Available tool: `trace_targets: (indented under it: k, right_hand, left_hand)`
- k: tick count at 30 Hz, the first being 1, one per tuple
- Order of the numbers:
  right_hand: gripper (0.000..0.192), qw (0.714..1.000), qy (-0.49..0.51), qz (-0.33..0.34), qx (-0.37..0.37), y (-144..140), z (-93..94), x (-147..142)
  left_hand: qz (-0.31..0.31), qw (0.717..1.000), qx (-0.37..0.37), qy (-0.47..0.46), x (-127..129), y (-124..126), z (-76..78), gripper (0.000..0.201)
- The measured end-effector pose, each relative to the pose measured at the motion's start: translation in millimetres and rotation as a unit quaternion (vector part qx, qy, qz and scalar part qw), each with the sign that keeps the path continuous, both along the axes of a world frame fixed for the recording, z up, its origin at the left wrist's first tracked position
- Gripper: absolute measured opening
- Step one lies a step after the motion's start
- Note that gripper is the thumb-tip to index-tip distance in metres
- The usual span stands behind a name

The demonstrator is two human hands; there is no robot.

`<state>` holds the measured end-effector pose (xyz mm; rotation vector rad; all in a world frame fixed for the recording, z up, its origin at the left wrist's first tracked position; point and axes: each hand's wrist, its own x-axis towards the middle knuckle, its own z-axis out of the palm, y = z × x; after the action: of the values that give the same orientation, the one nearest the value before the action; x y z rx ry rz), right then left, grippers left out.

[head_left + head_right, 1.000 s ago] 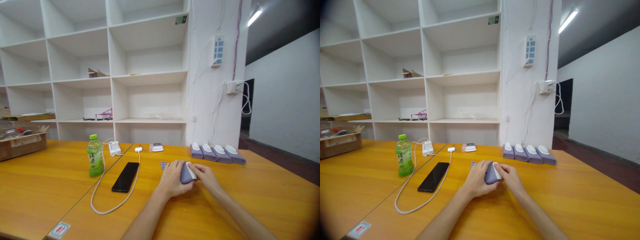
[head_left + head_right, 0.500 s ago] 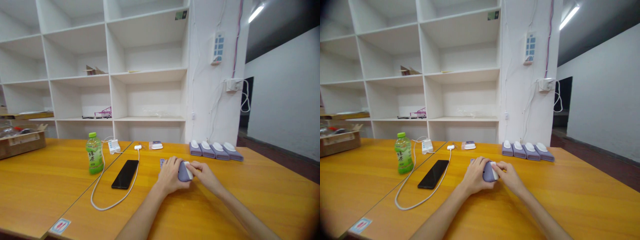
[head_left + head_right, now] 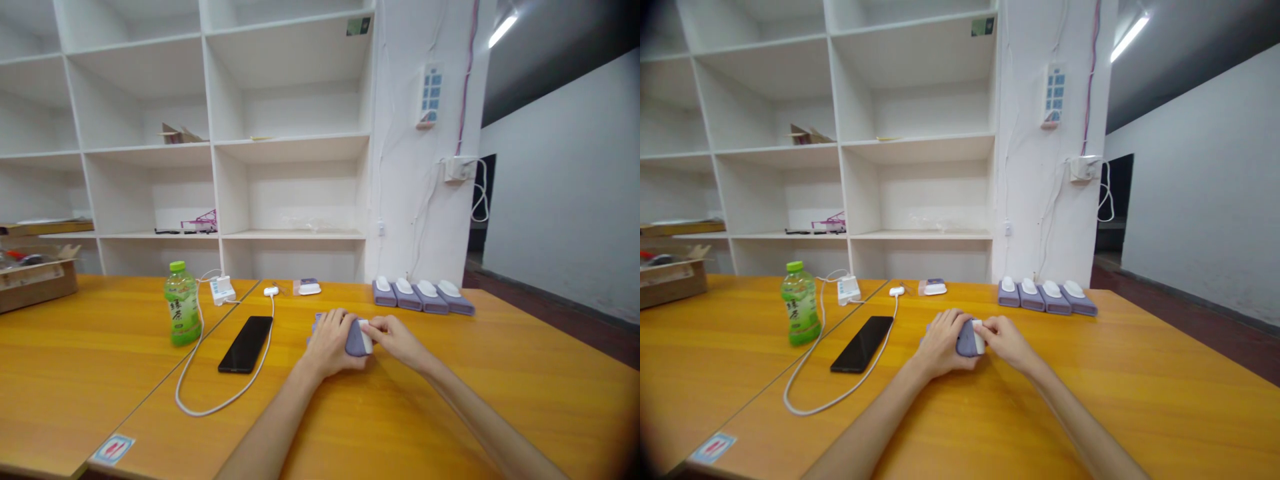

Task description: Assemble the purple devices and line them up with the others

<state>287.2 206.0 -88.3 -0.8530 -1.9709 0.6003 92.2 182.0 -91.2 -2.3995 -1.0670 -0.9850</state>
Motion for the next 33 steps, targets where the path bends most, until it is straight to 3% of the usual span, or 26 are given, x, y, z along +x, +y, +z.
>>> trace_targets:
  k: [7, 13, 17, 20, 22, 25, 28, 33]
  right_hand:
    - [0.053, 1.0, -0.014, -0.009, -0.006, 4, -2.2, -2]
    - [0.041, 0.995, 0.005, -0.075, 0.069, -19, 3.0, -13]
    - [0.032, 0.986, 0.041, -0.11, 0.12, -40, 7.7, -27]
    - [0.028, 0.975, 0.062, -0.147, 0.154, -47, 6.4, -38]
    - [0.025, 0.968, 0.068, -0.166, 0.175, -47, 4.5, -42]
    - [0.021, 0.96, 0.067, -0.18, 0.204, -46, 4.7, -41]
    - [0.021, 0.967, 0.063, -0.153, 0.191, -47, 9.4, -35]
    - [0.03, 0.993, 0.047, -0.043, 0.1, -55, 15.5, -29]
  left_hand:
    - [-0.015, 1.0, 0.003, 0.023, -4, 7, 0.8, 0.073]
    - [0.0, 0.999, 0.032, 0.002, 3, 11, -3.8, 0.068]
    - [-0.003, 0.99, 0.06, -0.126, 18, 16, -12.8, 0.055]
    - [-0.021, 0.979, 0.054, -0.194, 31, 14, -14.2, 0.033]
    - [-0.028, 0.974, 0.032, -0.224, 36, 8, -10.6, 0.022]
    - [-0.056, 0.957, -0.029, -0.284, 40, -3, -2.4, 0.024]
    - [-0.088, 0.934, -0.08, -0.336, 41, -9, 3.1, 0.028]
    - [-0.126, 0.899, -0.112, -0.404, 40, -10, 5.1, 0.035]
